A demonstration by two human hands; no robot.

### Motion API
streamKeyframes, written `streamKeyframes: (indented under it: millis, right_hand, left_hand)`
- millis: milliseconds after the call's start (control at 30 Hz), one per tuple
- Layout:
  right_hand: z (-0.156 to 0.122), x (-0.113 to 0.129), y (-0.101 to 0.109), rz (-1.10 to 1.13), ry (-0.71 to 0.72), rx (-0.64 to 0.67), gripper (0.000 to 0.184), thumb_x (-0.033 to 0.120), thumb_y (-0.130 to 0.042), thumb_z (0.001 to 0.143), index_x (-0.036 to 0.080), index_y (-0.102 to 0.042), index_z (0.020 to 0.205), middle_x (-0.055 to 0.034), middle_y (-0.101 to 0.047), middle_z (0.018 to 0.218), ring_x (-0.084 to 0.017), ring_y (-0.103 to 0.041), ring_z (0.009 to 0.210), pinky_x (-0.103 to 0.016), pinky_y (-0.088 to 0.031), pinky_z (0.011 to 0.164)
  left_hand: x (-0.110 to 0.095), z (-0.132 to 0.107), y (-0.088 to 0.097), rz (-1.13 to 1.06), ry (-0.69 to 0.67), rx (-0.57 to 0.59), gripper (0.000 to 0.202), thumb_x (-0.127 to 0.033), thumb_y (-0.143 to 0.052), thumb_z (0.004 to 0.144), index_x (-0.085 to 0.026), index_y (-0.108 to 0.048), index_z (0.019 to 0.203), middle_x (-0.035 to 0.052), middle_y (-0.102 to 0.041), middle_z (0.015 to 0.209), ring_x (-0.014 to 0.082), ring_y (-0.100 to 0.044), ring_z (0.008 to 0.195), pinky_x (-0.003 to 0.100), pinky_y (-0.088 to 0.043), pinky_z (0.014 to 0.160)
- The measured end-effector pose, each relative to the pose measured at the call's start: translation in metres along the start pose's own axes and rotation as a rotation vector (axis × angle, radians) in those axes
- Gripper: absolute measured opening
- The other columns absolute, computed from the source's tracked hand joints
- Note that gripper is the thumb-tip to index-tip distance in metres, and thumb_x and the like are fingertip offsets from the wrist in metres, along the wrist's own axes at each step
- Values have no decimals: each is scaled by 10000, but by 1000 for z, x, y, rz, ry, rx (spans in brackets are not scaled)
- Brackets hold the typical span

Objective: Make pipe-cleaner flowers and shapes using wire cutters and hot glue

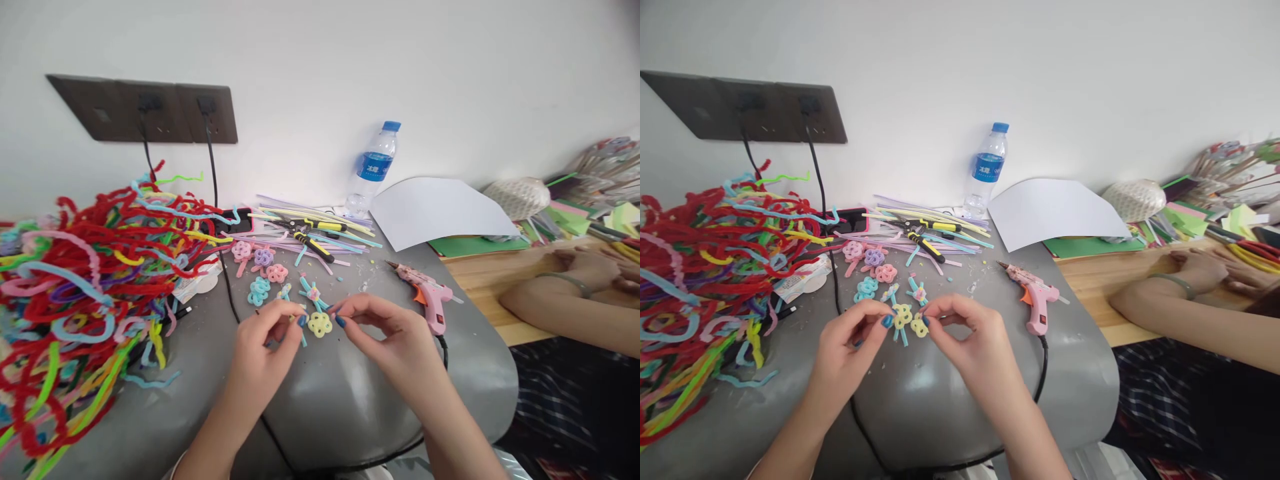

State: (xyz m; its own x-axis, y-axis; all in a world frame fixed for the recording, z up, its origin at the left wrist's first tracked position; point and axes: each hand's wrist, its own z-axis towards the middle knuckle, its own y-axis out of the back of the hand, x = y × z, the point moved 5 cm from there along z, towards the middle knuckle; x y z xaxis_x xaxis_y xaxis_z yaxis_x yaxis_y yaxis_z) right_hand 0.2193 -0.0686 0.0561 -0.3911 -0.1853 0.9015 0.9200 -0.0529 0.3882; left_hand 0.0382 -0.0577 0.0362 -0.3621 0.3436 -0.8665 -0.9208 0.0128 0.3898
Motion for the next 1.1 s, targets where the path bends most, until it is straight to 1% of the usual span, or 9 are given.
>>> streamKeyframes:
  millis: [67,167,333,433,533,600,800,967,1100]
  right_hand:
    - [3,-6,3,-165,24,85,112,154,-604,845,219,-686,805,-40,-724,873,-194,-692,803,-299,-556,697]
    - [8,-14,-1,-367,60,197,166,93,-596,830,223,-680,769,-32,-663,888,-176,-651,751,-295,-514,682]
    - [14,-21,-16,-592,131,267,152,80,-619,840,208,-687,795,-44,-628,878,-195,-626,792,-302,-492,691]
    - [15,-23,-21,-664,173,307,146,75,-623,837,195,-685,779,-48,-629,866,-194,-612,779,-314,-485,710]
    - [16,-24,-23,-698,211,327,160,73,-606,838,195,-683,767,-47,-633,855,-186,-610,760,-310,-473,704]
    - [16,-25,-23,-717,224,329,167,76,-595,841,198,-680,765,-45,-638,851,-182,-609,745,-309,-465,696]
    - [16,-24,-27,-737,230,335,168,85,-591,851,201,-673,762,-48,-637,840,-192,-621,759,-312,-462,703]
    - [17,-22,-31,-695,194,352,171,61,-612,841,200,-671,760,-43,-628,836,-190,-624,748,-300,-464,687]
    - [19,-19,-21,-588,138,329,158,59,-622,842,203,-664,792,-33,-622,847,-174,-611,727,-283,-461,668]
  left_hand:
    - [11,1,10,123,-16,-49,118,-201,-532,895,-205,-637,841,-50,-494,591,106,-465,539,215,-367,550]
    - [25,0,15,243,-73,-39,142,-187,-499,903,-210,-636,872,-29,-535,651,135,-530,624,240,-426,633]
    - [40,-9,5,333,-141,51,136,-189,-548,907,-219,-629,1011,34,-657,911,206,-602,885,336,-484,836]
    - [45,-15,0,394,-136,85,195,-195,-586,896,-227,-599,1088,58,-668,1072,240,-594,1009,393,-473,915]
    - [48,-17,-2,437,-131,102,290,-203,-633,870,-238,-572,1151,61,-667,1137,259,-587,1065,427,-457,956]
    - [49,-17,-3,449,-127,110,330,-202,-653,854,-245,-564,1168,56,-674,1143,261,-592,1063,430,-453,961]
    - [49,-17,-4,468,-95,131,408,-180,-690,817,-242,-557,1198,33,-696,1060,253,-599,1017,398,-445,915]
    - [51,-18,-5,455,-60,172,428,-183,-681,828,-246,-536,1227,35,-705,1035,261,-584,1023,399,-417,907]
    - [51,-18,-4,441,-48,179,416,-188,-675,832,-246,-540,1221,32,-706,1028,262,-581,1036,402,-406,915]
